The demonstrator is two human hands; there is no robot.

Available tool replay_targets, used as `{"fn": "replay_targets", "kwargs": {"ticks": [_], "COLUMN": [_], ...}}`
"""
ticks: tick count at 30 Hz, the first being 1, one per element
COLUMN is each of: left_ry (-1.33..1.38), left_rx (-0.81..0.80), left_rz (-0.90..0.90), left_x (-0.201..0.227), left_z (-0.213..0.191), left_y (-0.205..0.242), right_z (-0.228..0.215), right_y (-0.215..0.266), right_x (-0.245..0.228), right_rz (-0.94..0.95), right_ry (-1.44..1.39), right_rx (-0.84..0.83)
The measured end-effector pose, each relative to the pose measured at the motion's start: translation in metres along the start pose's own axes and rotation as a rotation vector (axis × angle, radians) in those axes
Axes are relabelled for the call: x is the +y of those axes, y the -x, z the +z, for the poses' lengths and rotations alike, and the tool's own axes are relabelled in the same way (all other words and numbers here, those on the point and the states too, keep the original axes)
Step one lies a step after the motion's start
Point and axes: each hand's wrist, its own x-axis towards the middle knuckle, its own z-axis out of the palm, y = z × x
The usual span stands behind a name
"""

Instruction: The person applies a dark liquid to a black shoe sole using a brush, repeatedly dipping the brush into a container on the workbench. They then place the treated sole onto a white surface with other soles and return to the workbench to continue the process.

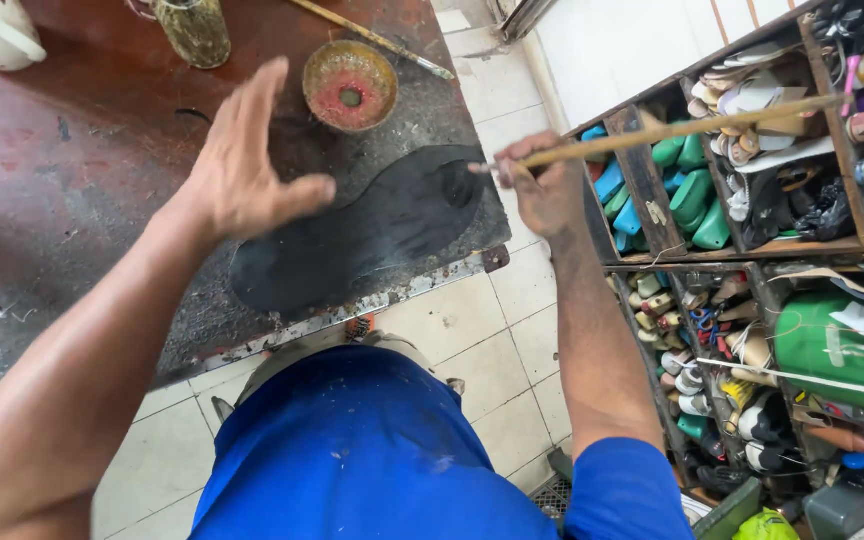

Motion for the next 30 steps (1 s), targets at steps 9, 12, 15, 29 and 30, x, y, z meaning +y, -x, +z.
{"fn": "replay_targets", "kwargs": {"ticks": [9,12,15,29,30], "left_ry": [-0.311,-0.256,-0.288,-0.228,-0.225], "left_rx": [-0.018,0.056,0.144,0.228,0.229], "left_rz": [-0.001,-0.049,-0.020,-0.036,-0.040], "left_x": [0.016,0.012,0.006,0.001,0.002], "left_z": [0.023,0.040,0.048,0.057,0.057], "left_y": [0.121,0.130,0.132,0.132,0.132], "right_z": [0.001,0.002,-0.003,0.063,0.062], "right_y": [-0.013,-0.012,0.008,-0.032,-0.033], "right_x": [0.045,0.048,0.030,-0.002,-0.007], "right_rz": [0.158,0.139,0.073,0.200,0.243], "right_ry": [-0.361,-0.318,-0.062,-0.077,-0.216], "right_rx": [0.069,0.114,0.184,0.361,0.385]}}
